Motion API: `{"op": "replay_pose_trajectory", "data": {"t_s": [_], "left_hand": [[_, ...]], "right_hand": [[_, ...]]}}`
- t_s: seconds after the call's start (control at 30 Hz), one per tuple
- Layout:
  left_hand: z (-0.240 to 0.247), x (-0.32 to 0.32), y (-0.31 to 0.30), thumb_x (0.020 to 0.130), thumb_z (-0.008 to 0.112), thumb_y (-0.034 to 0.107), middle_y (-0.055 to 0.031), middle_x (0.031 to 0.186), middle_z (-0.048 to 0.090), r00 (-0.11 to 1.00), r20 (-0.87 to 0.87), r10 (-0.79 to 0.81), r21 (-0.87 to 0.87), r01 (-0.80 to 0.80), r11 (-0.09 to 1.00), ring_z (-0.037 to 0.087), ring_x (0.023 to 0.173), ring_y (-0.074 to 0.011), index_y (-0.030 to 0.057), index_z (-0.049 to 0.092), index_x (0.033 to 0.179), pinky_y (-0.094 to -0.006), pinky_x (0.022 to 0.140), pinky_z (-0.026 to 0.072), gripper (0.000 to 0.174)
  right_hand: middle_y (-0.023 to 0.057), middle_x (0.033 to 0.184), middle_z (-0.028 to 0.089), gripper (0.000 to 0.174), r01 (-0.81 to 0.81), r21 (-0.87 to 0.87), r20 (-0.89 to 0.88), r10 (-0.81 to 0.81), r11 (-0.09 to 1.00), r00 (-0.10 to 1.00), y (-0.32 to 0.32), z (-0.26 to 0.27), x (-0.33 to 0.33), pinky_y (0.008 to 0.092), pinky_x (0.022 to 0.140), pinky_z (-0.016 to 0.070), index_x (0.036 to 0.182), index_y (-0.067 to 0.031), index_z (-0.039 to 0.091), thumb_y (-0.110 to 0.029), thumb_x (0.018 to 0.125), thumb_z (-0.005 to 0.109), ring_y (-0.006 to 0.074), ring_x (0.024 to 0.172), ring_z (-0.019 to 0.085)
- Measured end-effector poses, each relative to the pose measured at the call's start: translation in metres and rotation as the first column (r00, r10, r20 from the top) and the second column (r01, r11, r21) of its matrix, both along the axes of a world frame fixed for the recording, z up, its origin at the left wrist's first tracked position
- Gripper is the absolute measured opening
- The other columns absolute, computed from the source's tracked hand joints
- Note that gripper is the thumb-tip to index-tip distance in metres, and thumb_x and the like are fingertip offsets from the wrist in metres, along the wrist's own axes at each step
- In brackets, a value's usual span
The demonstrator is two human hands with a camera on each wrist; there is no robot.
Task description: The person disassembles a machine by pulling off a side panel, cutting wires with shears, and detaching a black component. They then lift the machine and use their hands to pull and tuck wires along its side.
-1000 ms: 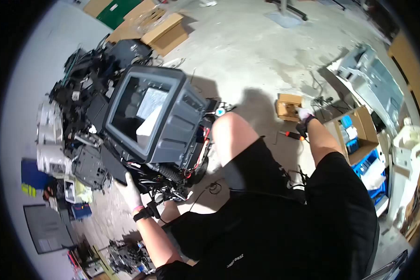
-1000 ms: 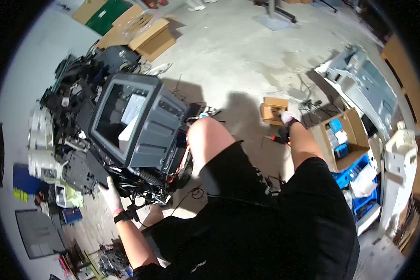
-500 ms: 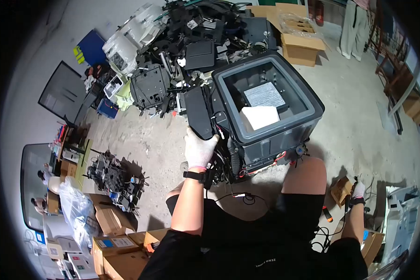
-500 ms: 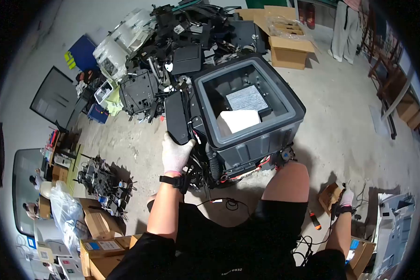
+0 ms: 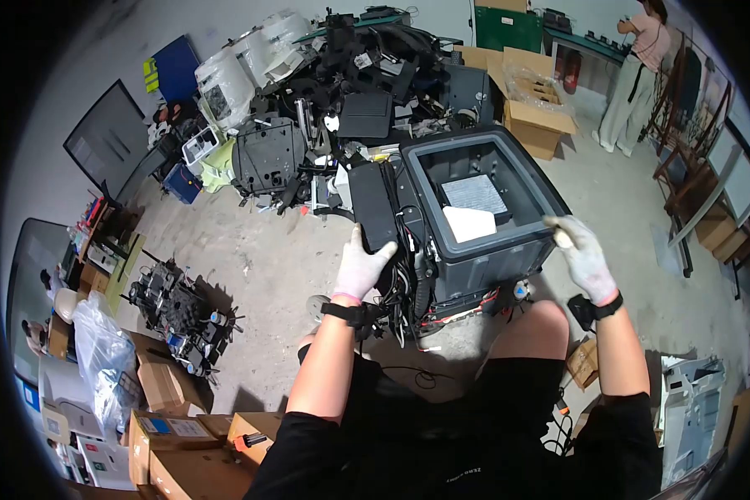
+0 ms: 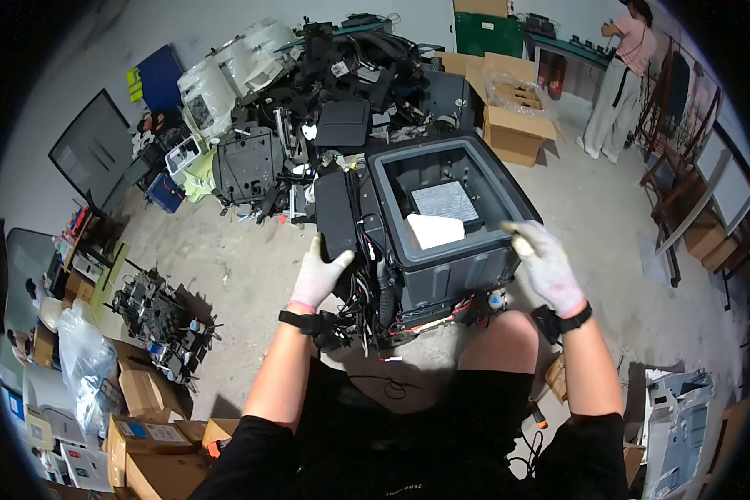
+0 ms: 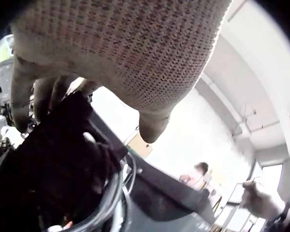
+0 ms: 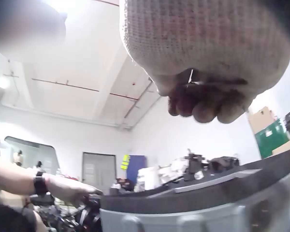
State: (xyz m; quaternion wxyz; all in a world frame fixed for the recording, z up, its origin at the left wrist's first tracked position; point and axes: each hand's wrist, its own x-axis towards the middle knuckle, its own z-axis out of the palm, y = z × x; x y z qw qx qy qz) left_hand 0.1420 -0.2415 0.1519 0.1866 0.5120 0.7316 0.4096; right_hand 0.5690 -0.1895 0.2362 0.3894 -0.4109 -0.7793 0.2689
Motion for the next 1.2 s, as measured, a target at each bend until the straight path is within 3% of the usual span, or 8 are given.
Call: {"op": "replay_pose_trajectory", "data": {"t_s": [0.13,0.2,0.3,0.43,0.63,1.0,1.1,1.2], "left_hand": [[0.013,-0.012,0.003,0.086,0.079,0.043,-0.0302,0.138,0.056,0.999,-0.026,0.047,0.039,-0.046,0.998,0.057,0.128,-0.0402,-0.0026,0.040,0.154,-0.0446,0.109,0.0467,0.090],[0.018,-0.013,0.029,0.086,0.078,0.045,-0.0245,0.144,0.055,0.857,-0.516,0.009,0.261,0.147,0.954,0.052,0.134,-0.0378,0.0001,0.044,0.153,-0.0471,0.113,0.0409,0.087],[0.028,0.024,0.054,0.074,0.083,0.053,-0.0188,0.160,0.042,0.781,-0.624,-0.041,-0.117,-0.041,0.992,0.038,0.149,-0.0356,0.0032,0.043,0.153,-0.0551,0.120,0.0318,0.101],[0.023,0.038,0.054,0.072,0.083,0.047,-0.0144,0.161,0.042,0.714,-0.697,-0.067,-0.185,-0.088,0.979,0.036,0.151,-0.0326,0.0063,0.043,0.153,-0.0647,0.118,0.0289,0.099],[0.009,0.017,0.057,0.075,0.076,0.030,-0.0147,0.142,0.058,0.920,-0.393,-0.002,0.046,0.022,0.999,0.050,0.137,-0.0312,0.0068,0.060,0.136,-0.0586,0.118,0.0307,0.067],[0.003,-0.004,0.056,0.082,0.073,0.033,-0.0102,0.132,0.064,0.962,-0.197,-0.190,0.085,0.210,0.974,0.052,0.134,-0.0310,0.0093,0.071,0.119,-0.0634,0.121,0.0237,0.044],[0.006,0.025,0.052,0.080,0.077,0.046,-0.0050,0.141,0.060,0.779,-0.626,-0.027,0.092,0.109,0.990,0.048,0.138,-0.0285,0.0114,0.073,0.117,-0.0631,0.120,0.0247,0.051],[0.003,0.032,0.063,0.077,0.074,0.035,-0.0064,0.138,0.061,0.828,-0.559,0.032,0.112,0.038,0.993,0.050,0.135,-0.0273,0.0135,0.074,0.113,-0.0618,0.121,0.0240,0.042]], "right_hand": [[-0.0019,0.085,0.053,0.032,-0.295,-0.201,-0.229,0.248,0.934,0.941,0.018,0.030,-0.082,0.0247,0.072,0.0448,0.127,-0.0028,0.064,-0.017,0.104,0.049,0.0085,0.076,0.048],[-0.0039,0.081,0.050,0.031,-0.341,-0.306,-0.283,0.257,0.889,0.924,0.032,0.041,-0.126,0.0243,0.065,0.0412,0.124,-0.0025,0.066,-0.017,0.102,0.049,0.0063,0.072,0.044],[-0.0022,0.088,0.062,0.029,-0.599,-0.305,-0.574,0.360,0.740,0.736,0.082,0.017,-0.185,0.0218,0.072,0.0451,0.116,-0.0039,0.072,-0.014,0.101,0.049,0.0059,0.076,0.050],[0.0156,0.109,0.075,0.031,-0.275,-0.157,0.073,0.289,0.948,0.955,0.102,0.015,-0.234,0.0345,0.096,0.0526,0.115,0.0012,0.072,-0.018,0.095,0.058,0.0253,0.104,0.070],[0.0207,0.117,0.073,0.042,-0.273,-0.043,0.719,0.220,0.961,0.659,0.126,-0.035,-0.263,0.0433,0.100,0.0535,0.117,-0.0053,0.074,-0.028,0.082,0.069,0.0368,0.112,0.069],[0.0246,0.109,0.073,0.043,-0.199,-0.233,0.459,0.288,0.952,0.841,0.129,-0.039,-0.245,0.0451,0.093,0.0533,0.113,0.0015,0.072,-0.038,0.096,0.065,0.0403,0.108,0.069],[0.0255,0.108,0.072,0.044,-0.242,-0.169,0.441,0.293,0.955,0.848,0.121,-0.039,-0.235,0.0462,0.093,0.0530,0.114,0.0014,0.072,-0.038,0.098,0.063,0.0418,0.108,0.068],[0.0178,0.106,0.074,0.038,-0.201,-0.022,0.284,0.199,0.979,0.938,0.074,0.017,-0.185,0.0398,0.090,0.0526,0.115,-0.0004,0.071,-0.033,0.101,0.059,0.0297,0.101,0.069]]}}
